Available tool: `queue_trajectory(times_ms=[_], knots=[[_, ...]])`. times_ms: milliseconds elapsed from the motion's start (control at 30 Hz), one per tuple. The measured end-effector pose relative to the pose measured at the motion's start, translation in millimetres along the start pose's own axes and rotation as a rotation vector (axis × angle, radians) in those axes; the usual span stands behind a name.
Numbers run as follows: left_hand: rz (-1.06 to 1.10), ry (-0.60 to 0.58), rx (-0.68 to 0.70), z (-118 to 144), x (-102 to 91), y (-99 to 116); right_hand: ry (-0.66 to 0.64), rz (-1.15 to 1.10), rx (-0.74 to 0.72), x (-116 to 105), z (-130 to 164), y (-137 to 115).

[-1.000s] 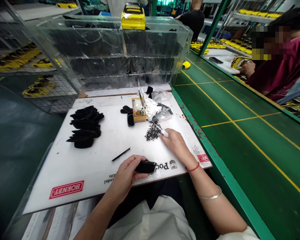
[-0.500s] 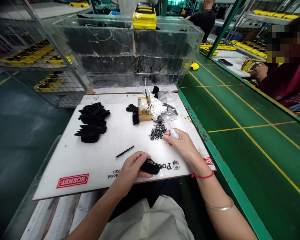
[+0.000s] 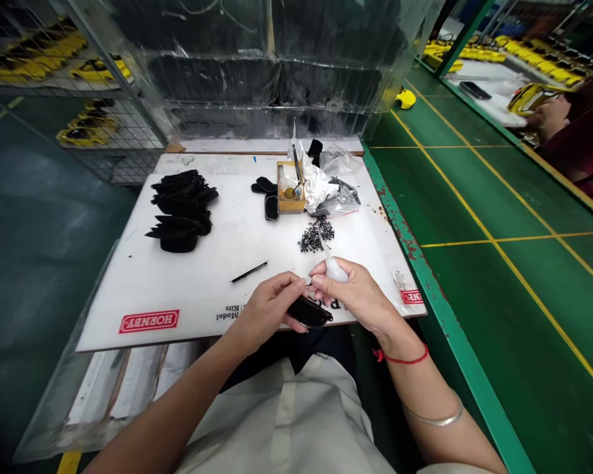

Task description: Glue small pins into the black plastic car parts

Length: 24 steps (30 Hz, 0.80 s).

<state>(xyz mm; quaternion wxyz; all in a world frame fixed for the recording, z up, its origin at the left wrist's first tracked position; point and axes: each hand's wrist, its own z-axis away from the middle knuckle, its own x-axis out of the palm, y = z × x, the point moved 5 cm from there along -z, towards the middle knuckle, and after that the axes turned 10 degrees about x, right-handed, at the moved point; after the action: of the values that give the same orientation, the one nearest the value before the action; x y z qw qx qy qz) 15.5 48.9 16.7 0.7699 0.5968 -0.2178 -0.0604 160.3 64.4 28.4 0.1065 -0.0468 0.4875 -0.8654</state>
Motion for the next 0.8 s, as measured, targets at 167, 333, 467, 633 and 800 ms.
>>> queue_trajectory(times_ms=[167,333,467,633,800], knots=[[0.002,0.025,-0.025,2.5,-2.1,0.6,0.042,0.0,0.005,-7.0,3.7,7.2],[0.0,0.028,-0.055,2.8,-0.9,0.3,0.079,0.075,-0.023,-7.2,5.9,6.9],[-0.031,0.026,-0.034,2.3,-1.0,-1.2,0.1,0.112,-0.027,-4.1,6.6,4.8],[-0.072,0.019,0.01,2.4,-1.5,-4.9,0.104,0.158,-0.033,-0.3,4.9,6.6],[-0.053,0.059,-0.05,3.8,-3.6,-3.6,0.174,0.184,-0.058,-7.9,7.4,5.5]])
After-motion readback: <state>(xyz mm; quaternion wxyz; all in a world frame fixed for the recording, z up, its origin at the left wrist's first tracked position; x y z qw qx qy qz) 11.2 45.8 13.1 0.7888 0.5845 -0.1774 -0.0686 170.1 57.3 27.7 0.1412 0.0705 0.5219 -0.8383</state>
